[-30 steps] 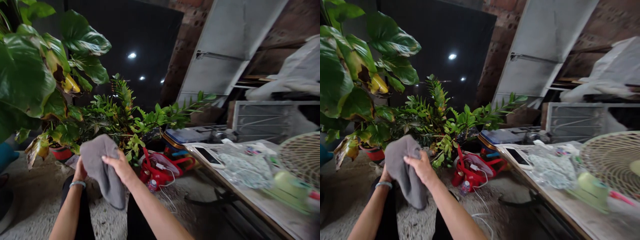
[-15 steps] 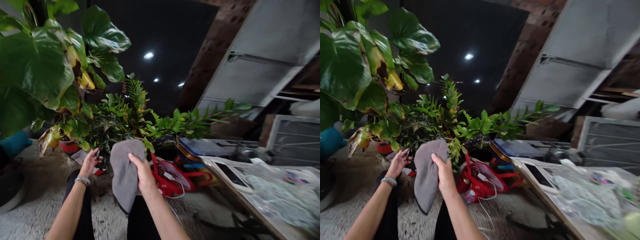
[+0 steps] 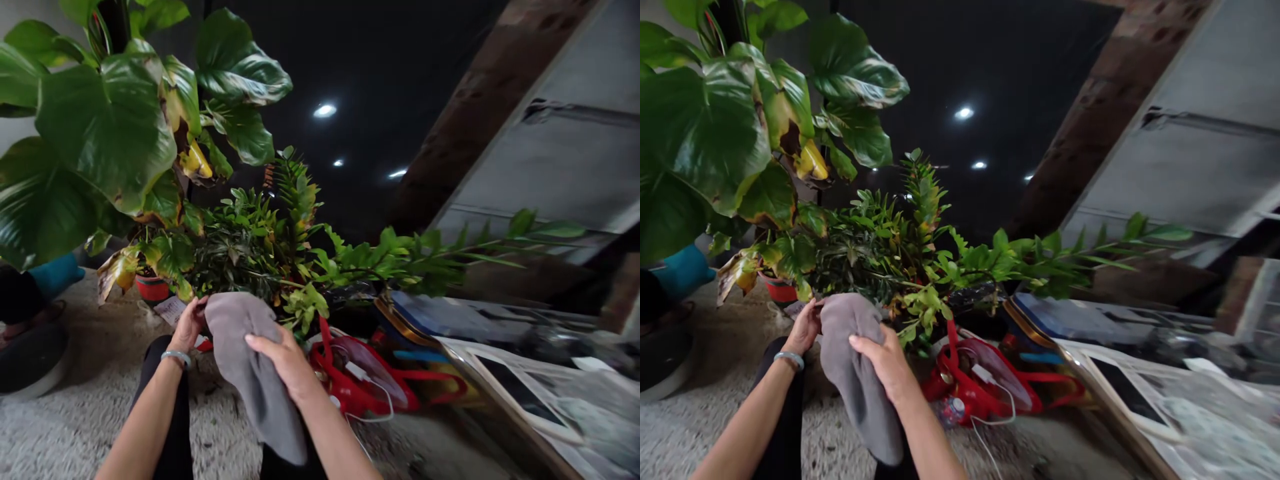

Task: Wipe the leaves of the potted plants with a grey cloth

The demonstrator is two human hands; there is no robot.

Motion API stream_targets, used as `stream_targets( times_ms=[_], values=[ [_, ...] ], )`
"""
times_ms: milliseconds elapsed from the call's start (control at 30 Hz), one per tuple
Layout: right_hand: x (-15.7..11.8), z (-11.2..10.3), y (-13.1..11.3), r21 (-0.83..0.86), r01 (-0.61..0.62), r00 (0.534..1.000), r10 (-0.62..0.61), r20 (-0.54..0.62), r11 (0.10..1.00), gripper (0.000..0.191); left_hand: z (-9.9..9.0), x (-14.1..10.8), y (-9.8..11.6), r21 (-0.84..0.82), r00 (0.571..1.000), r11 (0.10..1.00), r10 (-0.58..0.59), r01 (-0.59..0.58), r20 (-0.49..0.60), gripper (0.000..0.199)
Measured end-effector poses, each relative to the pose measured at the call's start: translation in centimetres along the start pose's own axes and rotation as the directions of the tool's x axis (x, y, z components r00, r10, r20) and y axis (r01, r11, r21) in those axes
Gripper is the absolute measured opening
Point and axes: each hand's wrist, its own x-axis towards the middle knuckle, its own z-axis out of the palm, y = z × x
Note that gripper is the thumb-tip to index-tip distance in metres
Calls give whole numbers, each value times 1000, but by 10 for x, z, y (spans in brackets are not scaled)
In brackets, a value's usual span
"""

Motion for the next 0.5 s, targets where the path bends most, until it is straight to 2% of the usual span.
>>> stream_targets(
  times_ms=[100,167,200,267,333,400,467,500],
  values=[
    [0,1,-44,48,206,977,-202,-72,977,40,0,-1,2,21,1000,1000,-7,7,19,38],
    [19,15,-65,112,338,936,-322,-140,934,39,1,-3,2,26,1000,1000,-2,1,24,39],
    [31,23,-68,156,362,927,-338,-161,919,38,2,-5,1,22,1000,1000,-6,5,29,39],
    [55,38,-56,229,267,961,-241,-139,936,36,5,-9,0,2,998,1000,-27,27,54,42],
    [67,44,-26,223,67,996,-54,-65,972,31,9,-12,0,-24,996,998,-52,54,78,46],
    [62,39,8,155,-78,996,83,-25,985,26,11,-12,0,-44,995,997,-60,64,77,50],
    [44,26,29,107,-128,991,130,-14,986,22,12,-11,1,-57,998,997,-47,50,48,49],
    [33,19,31,96,-136,991,137,-7,986,22,11,-10,1,-54,998,997,-48,50,39,48]
  ],
)
